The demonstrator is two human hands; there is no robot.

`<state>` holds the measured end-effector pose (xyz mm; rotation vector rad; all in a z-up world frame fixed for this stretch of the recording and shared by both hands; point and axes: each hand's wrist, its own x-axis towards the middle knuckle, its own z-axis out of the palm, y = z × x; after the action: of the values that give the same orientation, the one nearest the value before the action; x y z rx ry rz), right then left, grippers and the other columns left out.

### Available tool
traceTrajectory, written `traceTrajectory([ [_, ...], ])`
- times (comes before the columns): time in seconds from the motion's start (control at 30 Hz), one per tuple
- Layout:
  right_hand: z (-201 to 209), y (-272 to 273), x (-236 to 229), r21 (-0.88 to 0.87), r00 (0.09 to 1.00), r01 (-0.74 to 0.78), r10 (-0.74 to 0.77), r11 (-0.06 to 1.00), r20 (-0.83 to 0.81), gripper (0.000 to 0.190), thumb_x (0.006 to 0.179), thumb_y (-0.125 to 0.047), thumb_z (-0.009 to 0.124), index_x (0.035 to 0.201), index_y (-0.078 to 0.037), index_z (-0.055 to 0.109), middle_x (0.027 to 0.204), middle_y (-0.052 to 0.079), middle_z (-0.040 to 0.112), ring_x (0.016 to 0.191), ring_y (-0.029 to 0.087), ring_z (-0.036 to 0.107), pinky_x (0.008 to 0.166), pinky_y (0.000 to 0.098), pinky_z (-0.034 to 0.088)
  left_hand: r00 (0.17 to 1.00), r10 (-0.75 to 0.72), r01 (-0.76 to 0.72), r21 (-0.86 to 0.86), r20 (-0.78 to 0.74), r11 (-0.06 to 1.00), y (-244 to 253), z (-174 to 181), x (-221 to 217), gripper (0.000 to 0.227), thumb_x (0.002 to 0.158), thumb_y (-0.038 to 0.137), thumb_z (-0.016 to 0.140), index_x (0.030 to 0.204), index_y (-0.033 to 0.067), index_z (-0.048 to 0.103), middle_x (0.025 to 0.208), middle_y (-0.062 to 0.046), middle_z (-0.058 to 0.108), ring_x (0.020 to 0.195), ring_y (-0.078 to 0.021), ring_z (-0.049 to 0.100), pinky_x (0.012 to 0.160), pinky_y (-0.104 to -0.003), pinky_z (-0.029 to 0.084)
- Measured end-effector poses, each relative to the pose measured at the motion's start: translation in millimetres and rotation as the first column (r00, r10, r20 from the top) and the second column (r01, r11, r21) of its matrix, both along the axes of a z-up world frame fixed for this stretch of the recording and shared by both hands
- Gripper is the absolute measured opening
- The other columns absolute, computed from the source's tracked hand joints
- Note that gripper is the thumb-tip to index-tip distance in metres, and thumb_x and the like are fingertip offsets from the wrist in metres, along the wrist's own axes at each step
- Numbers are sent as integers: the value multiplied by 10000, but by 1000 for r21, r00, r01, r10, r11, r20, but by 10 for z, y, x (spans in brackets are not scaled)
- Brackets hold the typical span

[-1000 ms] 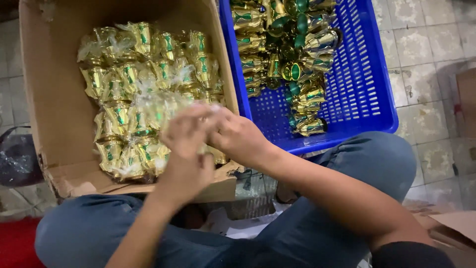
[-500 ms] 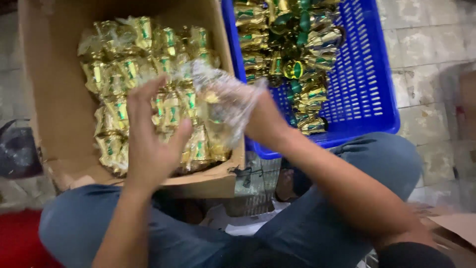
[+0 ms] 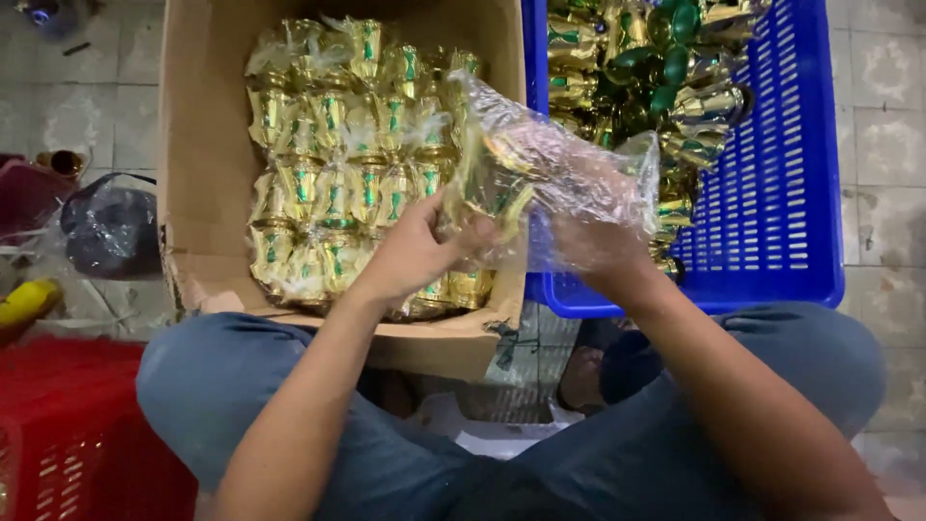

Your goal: The person wraps individual gold-colored trophies in plastic bags and places them into a cardboard box.

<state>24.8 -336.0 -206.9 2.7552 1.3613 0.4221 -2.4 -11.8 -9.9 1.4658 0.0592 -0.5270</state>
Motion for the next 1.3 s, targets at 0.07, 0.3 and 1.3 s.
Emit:
traceTrajectory([
  [0.07,23,37,99,25,1000,-7,6,1000,8,376,822,12,612,1188,-45,673,908,87,672,691,276,636,669,429,507,999,1,-4,53,46,999,-28,144,-62,622,779,509,812,1130,27,636,874,-96,659,711,-176,676,656,-317,625],
  [0.3,159,73,140,105,1000,-16,15,994,9,363,851,-30,613,1207,-61,678,959,79,680,756,270,641,732,445,505,964,118,-151,126,238,980,-10,-4,-102,677,782,310,901,1225,-40,527,839,-58,657,749,-121,606,703,-279,543],
  [1.3,1048,858,143,452,972,-143,41,880,229,327,998,-237,620,1299,-141,702,1212,41,717,1079,245,665,1045,529,492,936,271,-292,63,224,954,-197,-309,-77,554,840,575,734,699,41,688,515,-135,671,448,-175,674,415,-240,465],
])
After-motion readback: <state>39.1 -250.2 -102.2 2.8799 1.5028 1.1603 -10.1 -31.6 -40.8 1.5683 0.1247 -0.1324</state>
